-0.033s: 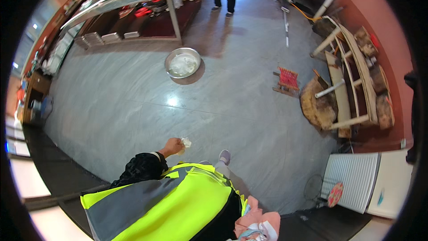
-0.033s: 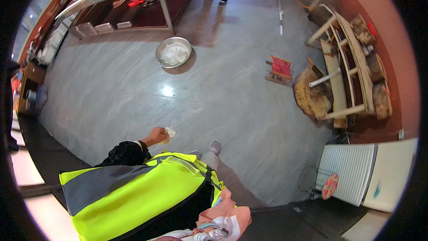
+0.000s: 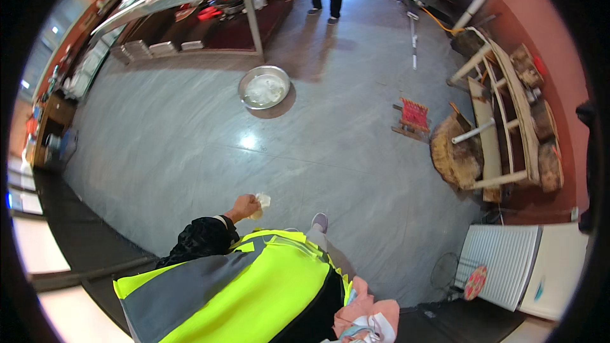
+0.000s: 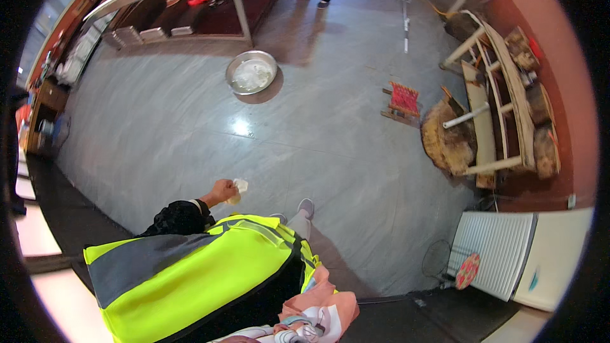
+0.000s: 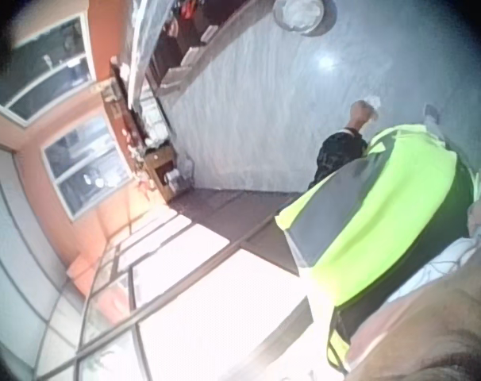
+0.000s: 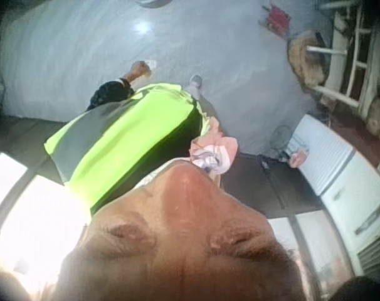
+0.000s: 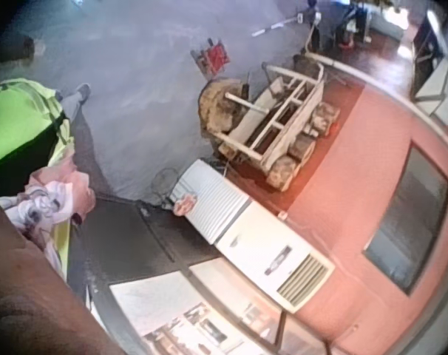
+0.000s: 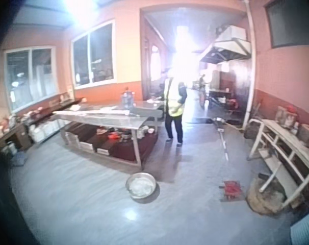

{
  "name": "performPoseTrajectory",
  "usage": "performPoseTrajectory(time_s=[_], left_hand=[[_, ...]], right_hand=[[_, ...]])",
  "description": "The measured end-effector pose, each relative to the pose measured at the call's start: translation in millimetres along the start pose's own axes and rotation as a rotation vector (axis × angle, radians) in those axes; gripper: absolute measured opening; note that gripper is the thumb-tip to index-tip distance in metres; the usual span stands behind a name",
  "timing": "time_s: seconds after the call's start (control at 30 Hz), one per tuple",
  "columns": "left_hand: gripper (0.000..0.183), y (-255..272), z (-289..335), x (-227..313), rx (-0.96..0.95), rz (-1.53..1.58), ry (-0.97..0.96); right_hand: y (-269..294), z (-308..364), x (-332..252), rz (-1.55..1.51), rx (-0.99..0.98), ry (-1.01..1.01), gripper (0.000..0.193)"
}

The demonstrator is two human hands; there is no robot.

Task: The person wipes a red countertop, then a glass door, and finally a stainless steel counter using a cloth. They dip the cloth into a metal basin of soapy water to re-wet it before continuing to wipe the counter.

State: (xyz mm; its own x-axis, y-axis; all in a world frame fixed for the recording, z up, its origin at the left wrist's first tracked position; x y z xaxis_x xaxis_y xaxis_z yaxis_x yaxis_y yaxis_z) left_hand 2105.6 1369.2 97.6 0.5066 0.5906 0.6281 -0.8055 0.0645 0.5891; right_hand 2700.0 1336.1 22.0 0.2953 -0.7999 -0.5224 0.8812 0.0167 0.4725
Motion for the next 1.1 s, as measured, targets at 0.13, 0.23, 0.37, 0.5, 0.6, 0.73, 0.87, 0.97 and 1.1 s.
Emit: performPoseTrajectory(time_s=[0.13, 0.23, 0.37, 0.5, 0.6, 0.73, 0.87, 0.97, 1.1], left_hand=[[0.027, 6.9, 18.6, -17.6, 0.152, 0.484, 0.293], [0.023, 0.8, 22.7, -18.0, 0.19, 0.744, 0.378], [0.025, -1.6, 24.4, -18.2, 0.257, 0.958, 0.468], [0.029, 7.5, 8.9, -18.4, 0.278, 1.068, 0.503], [0.031, 27.2, -23.6, -18.5, 0.319, 1.128, 0.523], [0.034, 87.2, -104.5, -10.9, 0.33, 1.183, 0.483], [0.032, 178.4, -195.4, 25.1, 0.407, 1.269, 0.238], [0.04, 254.5, -262.3, 59.7, 0.409, 1.34, 0.14], [0.052, 316.3, -315.9, 92.4, 0.47, 1.35, 0.22]], right_hand=[[-22.6, -68.3, -50.9, 0.13, -0.13, 0.056, 0.027], [-26.5, -125.4, -80.4, 0.204, -0.179, 0.103, 0.026], [7.9, -169.5, -166.1, 0.38, -0.119, 0.254, 0.026], [-99.6, -130.8, -321.6, 0.551, -0.346, 0.762, 0.024], [-202.1, -88.7, -415.0, 0.597, -0.461, 0.706, 0.025], [-337.5, -31.5, -529.9, 0.39, -0.713, 0.681, 0.026], [-447.6, 26.6, -638.1, 0.168, -0.964, 0.667, 0.039], [-520.6, 62.5, -719.6, 0.195, -0.942, 0.805, 0.047], [-567.6, 76.1, -776.9, 0.23, -0.861, 0.977, 0.048]])
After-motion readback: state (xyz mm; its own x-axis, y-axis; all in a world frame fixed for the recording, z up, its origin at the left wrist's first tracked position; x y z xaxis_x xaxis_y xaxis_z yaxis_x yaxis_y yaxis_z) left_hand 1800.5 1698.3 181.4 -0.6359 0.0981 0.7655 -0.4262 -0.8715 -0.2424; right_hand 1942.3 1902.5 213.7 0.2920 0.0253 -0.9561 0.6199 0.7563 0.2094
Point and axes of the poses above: each hand's wrist, its own z-axis away from the middle knuckle, its own y-axis out of the back of the hand, x = y × z, the point moved 4 cm from there along -z, towards the middle knuckle, and after that the axes turned 3 degrees about -y, right-handed, at the moved point
